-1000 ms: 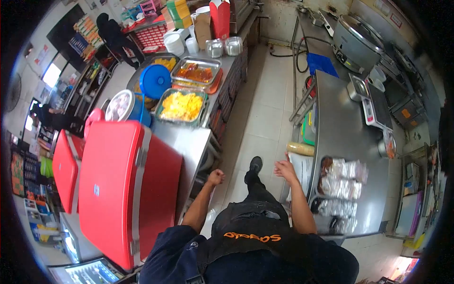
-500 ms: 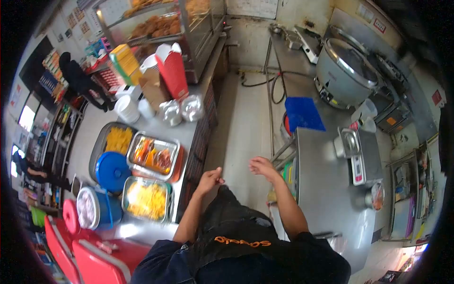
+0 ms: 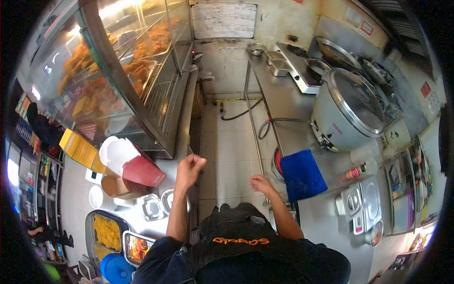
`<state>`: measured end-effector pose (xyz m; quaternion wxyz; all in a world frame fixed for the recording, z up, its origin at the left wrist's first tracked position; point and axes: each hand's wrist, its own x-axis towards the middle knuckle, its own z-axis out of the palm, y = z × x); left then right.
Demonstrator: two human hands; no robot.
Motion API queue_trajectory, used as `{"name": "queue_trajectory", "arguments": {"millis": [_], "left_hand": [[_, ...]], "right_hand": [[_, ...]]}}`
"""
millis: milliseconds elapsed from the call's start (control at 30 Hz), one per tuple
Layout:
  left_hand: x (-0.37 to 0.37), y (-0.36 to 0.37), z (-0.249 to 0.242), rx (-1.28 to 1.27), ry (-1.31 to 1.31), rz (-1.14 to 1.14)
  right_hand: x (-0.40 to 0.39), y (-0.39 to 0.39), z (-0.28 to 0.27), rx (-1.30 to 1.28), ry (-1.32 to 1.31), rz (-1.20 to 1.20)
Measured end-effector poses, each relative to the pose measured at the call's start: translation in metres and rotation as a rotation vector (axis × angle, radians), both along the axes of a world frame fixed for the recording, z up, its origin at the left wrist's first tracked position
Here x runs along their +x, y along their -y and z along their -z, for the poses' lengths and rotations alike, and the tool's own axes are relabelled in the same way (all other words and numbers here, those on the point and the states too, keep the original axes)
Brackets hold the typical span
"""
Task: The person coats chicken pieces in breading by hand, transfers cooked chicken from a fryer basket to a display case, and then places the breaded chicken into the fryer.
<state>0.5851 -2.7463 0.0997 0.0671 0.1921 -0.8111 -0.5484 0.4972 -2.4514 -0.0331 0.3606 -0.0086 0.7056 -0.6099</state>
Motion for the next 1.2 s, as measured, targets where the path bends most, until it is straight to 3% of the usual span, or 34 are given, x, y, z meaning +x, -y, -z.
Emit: {"name": "queue_trajectory", "arguments": {"millis": [67,233,333,400,467,533,600,667,733,800,933,1000,1033,1100,1133,1200], "left_hand": [[-0.049,0.008,-0.019,-0.046,-0.224,0.001],[-0.158,0.057,-0.027,0.124,-0.175,0.108],[-0.23,0.082,-0.027,0.159,-0.108,0.137],[-0.277,0.096,-0.028,-0.024,0.003,0.173],[-0.332,0.116,-0.015,-0.087,-0.1,0.157],[-0.386,0.139,0.012,0.389,-0.139,0.097],[-0.427,0.166,0.024,0.47,-0.033,-0.014],[-0.455,0.188,0.064,0.973,-0.183,-0.075],[-0.476,0.203,0.073,1.147,-0.199,-0.345],[-0.506,0.233,0.096,1.603,-0.262,-0.452],[-0.552,0.277,0.113,1.68,-0.37,-0.637],[-0.564,0.296,0.119,1.666,-0.612,-0.63],[-0.564,0.311,0.132,1.926,-0.601,-0.552],[-0.565,0.319,0.147,2.096,-0.62,-0.513],[-0.569,0.319,0.146,2.101,-0.648,-0.501],[-0.569,0.307,0.143,1.853,-0.659,-0.611]], "right_hand": [[-0.033,0.0,0.007,-0.026,0.149,0.107],[-0.139,0.017,0.028,-0.118,0.224,0.308],[-0.238,0.046,0.034,-0.17,0.208,0.251],[-0.3,0.073,0.025,-0.18,0.161,0.235],[-0.372,0.112,-0.001,-0.223,0.144,0.217],[-0.437,0.157,-0.032,-0.241,0.096,0.158],[-0.49,0.202,-0.054,-0.289,0.038,0.124],[-0.533,0.243,-0.073,-0.417,-0.017,-0.032],[-0.549,0.287,-0.116,-0.391,0.001,-0.043],[-0.577,0.322,-0.126,-0.489,0.105,-0.118],[-0.618,0.37,-0.126,-0.654,0.267,-0.249],[-0.641,0.391,-0.128,-0.655,0.254,-0.278],[-0.653,0.399,-0.123,-0.632,0.28,-0.277],[-0.673,0.413,-0.128,-0.561,0.286,-0.256],[-0.686,0.422,-0.135,-0.556,0.271,-0.277],[-0.716,0.435,-0.15,-0.575,0.21,-0.313]]}}
